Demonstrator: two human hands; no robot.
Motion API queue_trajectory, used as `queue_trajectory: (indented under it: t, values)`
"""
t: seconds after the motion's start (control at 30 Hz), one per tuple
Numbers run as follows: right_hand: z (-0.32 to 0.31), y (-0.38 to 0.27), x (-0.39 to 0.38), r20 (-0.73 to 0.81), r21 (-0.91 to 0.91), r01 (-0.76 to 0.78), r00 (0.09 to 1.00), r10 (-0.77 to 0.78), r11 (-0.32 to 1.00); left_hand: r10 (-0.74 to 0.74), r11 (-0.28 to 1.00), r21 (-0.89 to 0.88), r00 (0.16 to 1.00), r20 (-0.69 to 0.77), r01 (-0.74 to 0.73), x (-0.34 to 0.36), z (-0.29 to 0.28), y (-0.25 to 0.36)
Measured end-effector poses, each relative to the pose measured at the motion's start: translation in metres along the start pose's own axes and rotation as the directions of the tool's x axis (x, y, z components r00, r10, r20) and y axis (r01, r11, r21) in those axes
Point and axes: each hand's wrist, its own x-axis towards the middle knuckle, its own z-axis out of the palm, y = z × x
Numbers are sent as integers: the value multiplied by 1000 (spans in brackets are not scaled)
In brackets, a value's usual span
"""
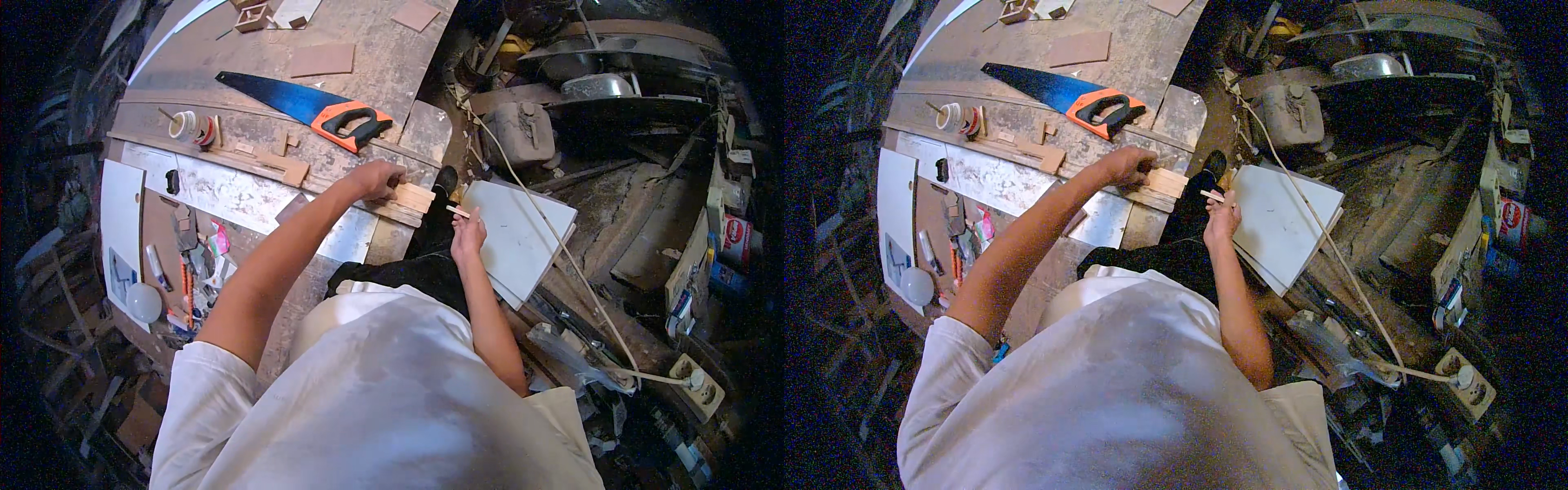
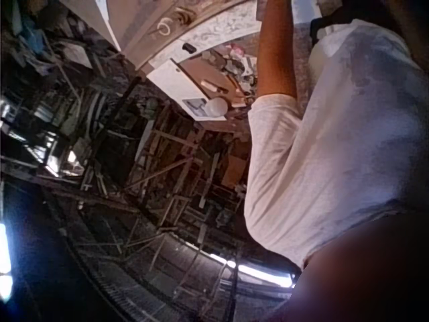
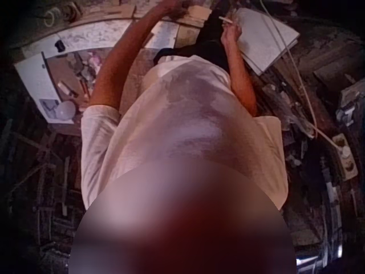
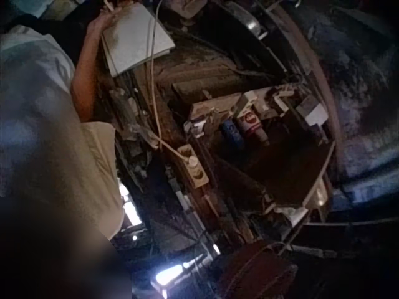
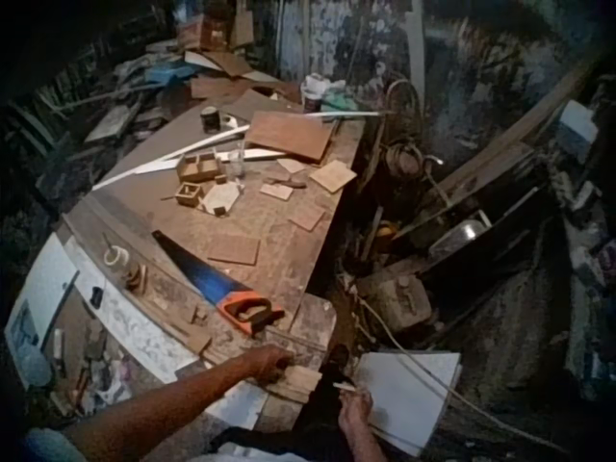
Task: Sanding the edges of small wooden pieces and assembling them together at a workshop bench.
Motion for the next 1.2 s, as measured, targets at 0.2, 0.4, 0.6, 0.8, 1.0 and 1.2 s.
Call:
queue_trajectory:
  t: [0.2,0.4,0.6,0.8,1.0,1.2]
  values:
    - [10,9,-12,224,31,-109,969,99,994,-61,998,-3,998,7,61,2,0,0]
    - [4,13,-5,184,94,-114,978,95,989,-55,997,-49,998,6,55,3,3,-5]
    - [14,-3,-17,81,-102,-133,987,141,986,-68,997,-22,998,0,68,2,3,-3]
    - [20,-1,-15,47,-330,43,998,-30,943,-107,994,-15,994,19,107,0,2,1]
    - [35,-2,-11,369,-755,393,916,-156,525,-104,991,-83,994,-19,102,-5,6,5]
    - [55,-17,-38,630,-660,733,660,-409,166,-68,990,-131,985,-156,48,-11,25,-6]
